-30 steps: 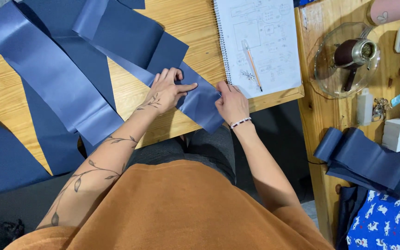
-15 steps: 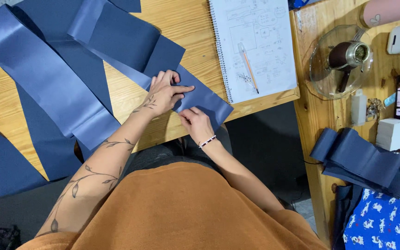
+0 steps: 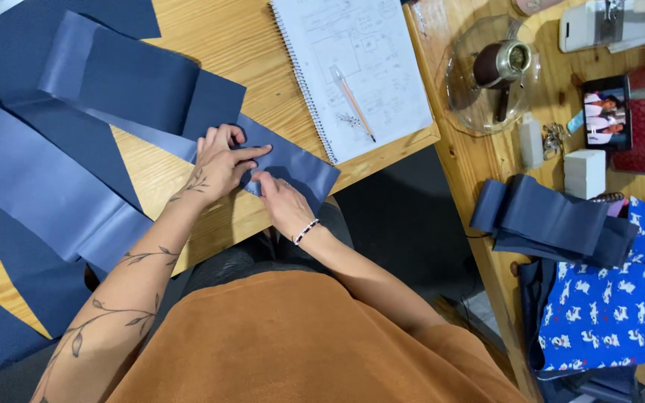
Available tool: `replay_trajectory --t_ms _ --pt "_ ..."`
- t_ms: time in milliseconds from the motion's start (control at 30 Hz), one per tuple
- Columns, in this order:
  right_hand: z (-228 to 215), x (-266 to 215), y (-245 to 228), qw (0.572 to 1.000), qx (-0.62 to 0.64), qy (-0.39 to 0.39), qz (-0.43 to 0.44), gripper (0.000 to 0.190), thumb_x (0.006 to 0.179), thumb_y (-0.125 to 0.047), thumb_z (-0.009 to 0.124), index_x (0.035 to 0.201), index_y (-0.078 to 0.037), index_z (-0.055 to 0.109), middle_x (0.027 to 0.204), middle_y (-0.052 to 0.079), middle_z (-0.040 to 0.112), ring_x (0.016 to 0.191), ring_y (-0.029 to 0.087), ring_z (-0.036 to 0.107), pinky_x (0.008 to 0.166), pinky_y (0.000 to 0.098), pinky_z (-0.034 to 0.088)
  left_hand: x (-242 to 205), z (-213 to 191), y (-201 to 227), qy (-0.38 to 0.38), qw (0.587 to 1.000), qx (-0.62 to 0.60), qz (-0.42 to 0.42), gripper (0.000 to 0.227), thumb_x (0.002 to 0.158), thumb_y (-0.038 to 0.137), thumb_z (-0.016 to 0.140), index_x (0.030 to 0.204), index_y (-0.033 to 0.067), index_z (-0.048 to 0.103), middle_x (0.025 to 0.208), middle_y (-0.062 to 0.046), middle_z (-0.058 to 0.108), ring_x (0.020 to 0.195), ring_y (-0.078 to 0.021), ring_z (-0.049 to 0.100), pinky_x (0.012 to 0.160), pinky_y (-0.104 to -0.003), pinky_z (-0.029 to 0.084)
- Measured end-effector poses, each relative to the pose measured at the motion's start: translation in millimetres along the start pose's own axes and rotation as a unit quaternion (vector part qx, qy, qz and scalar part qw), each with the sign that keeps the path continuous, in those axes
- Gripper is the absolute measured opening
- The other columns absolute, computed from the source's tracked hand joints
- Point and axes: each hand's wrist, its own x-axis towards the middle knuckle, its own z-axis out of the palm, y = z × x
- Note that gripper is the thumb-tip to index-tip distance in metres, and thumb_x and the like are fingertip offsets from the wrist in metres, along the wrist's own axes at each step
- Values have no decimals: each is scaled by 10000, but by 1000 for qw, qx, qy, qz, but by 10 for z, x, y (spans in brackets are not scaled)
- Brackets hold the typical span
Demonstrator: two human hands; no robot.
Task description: The person folds a long strip of dark blue fabric on a wooden table, aligning the edges and pressing the folds. They then move the folded fabric to a nearby table and place it on top of a stack of other fabric pieces, including a blue patterned material.
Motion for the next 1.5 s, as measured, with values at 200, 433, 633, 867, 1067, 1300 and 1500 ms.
replay_trajectory --t_ms 200,433,633,867,1067,1300,1500 --pt "13 -255 306 997 -58 9 48 552 930 -58 557 1442 -163 377 1064 181 690 1066 381 688 963 473 551 -4 2 22 14 1000 -23 -3 410 932 305 724 1307 468 688 1151 21 405 1104 -229 450 925 -391 350" --pt "-904 -239 1192 936 -107 333 42 197 956 -67 551 1119 -118 649 1010 86 601 1009 327 641 917 407 525 -59 34 140 52 998 -2 -20 408 838 326 818 1222 425 722 1173 21 453 1140 -223 472 943 -422 380" --pt "-1034 9 1507 898 -169 397 84 93 879 -181 773 963 -178 734 980 19 617 860 254 690 779 366 581 -234 -271 187 243 963 -86 -75 313 873 229 825 1175 257 746 1124 -3 546 1081 -238 576 941 -372 491" --pt "-862 252 774 919 28 391 47 219 927 -172 801 1099 -73 707 910 98 660 833 263 701 694 308 577 -120 -160 -683 511 638 -428 -387 693 837 300 953 1333 146 494 1198 -146 432 1018 -247 634 895 -301 597" --pt "-656 1026 103 944 146 294 -11 245 967 -278 755 1095 -74 714 946 127 701 895 319 748 755 376 631 36 37 -940 583 564 -457 -366 798 787 236 998 1374 132 466 1266 -177 469 1113 -242 592 909 -307 577" --pt "-387 1907 286 971 -28 237 5 665 772 -179 902 1349 -166 570 1245 153 561 1215 430 603 1061 498 513 258 225 -1071 514 579 -521 -360 951 782 171 965 1509 138 352 1127 -93 628 929 -124 671 735 -188 533" --pt "-331 2332 581 984 -39 152 79 316 695 -164 825 977 -219 693 784 -10 676 924 304 734 858 460 562 -23 123 -803 323 919 -205 -95 377 696 96 752 992 323 808 974 98 753 1035 -165 656 958 -339 503"
